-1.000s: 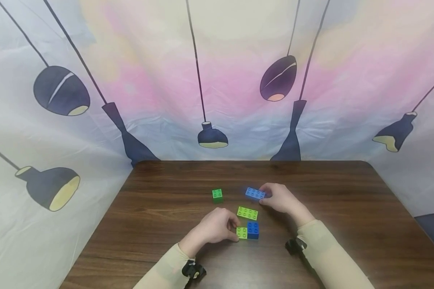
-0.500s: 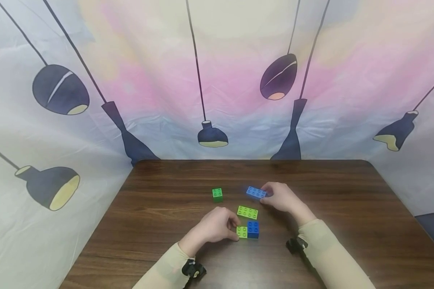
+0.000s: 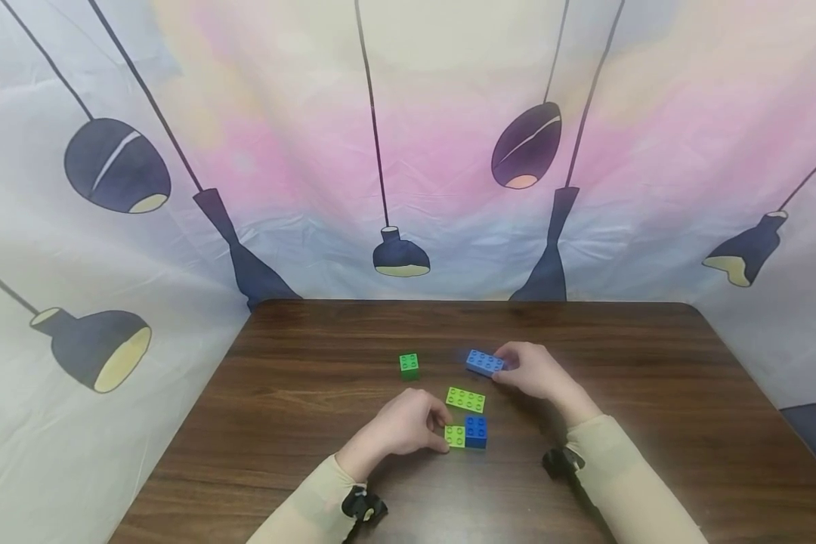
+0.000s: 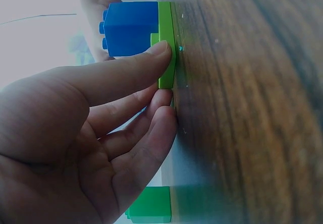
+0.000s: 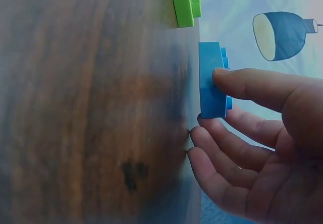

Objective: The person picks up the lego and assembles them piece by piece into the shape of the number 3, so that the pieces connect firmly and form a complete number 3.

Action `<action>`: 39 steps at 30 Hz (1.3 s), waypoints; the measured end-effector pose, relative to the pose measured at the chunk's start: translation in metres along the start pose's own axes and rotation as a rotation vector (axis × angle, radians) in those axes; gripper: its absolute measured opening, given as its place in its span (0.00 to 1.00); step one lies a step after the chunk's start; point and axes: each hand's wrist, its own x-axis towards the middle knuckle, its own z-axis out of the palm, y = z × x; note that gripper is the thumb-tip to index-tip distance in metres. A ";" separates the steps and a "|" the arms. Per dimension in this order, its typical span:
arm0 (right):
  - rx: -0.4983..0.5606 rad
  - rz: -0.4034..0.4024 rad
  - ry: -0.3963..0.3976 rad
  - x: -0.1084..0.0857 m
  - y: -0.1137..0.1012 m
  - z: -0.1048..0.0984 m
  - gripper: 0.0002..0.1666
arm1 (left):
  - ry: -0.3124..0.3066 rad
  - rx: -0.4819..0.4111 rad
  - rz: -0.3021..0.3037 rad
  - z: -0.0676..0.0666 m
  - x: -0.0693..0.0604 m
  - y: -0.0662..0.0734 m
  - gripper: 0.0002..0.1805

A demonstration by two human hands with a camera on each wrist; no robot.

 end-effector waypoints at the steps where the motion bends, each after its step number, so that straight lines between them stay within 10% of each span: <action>1: 0.004 0.002 0.004 -0.001 0.000 0.000 0.21 | 0.000 -0.001 -0.001 0.000 0.000 0.000 0.15; 39: 0.040 -0.111 -0.052 -0.041 -0.015 -0.003 0.18 | 0.010 -0.061 -0.002 -0.003 -0.003 0.003 0.15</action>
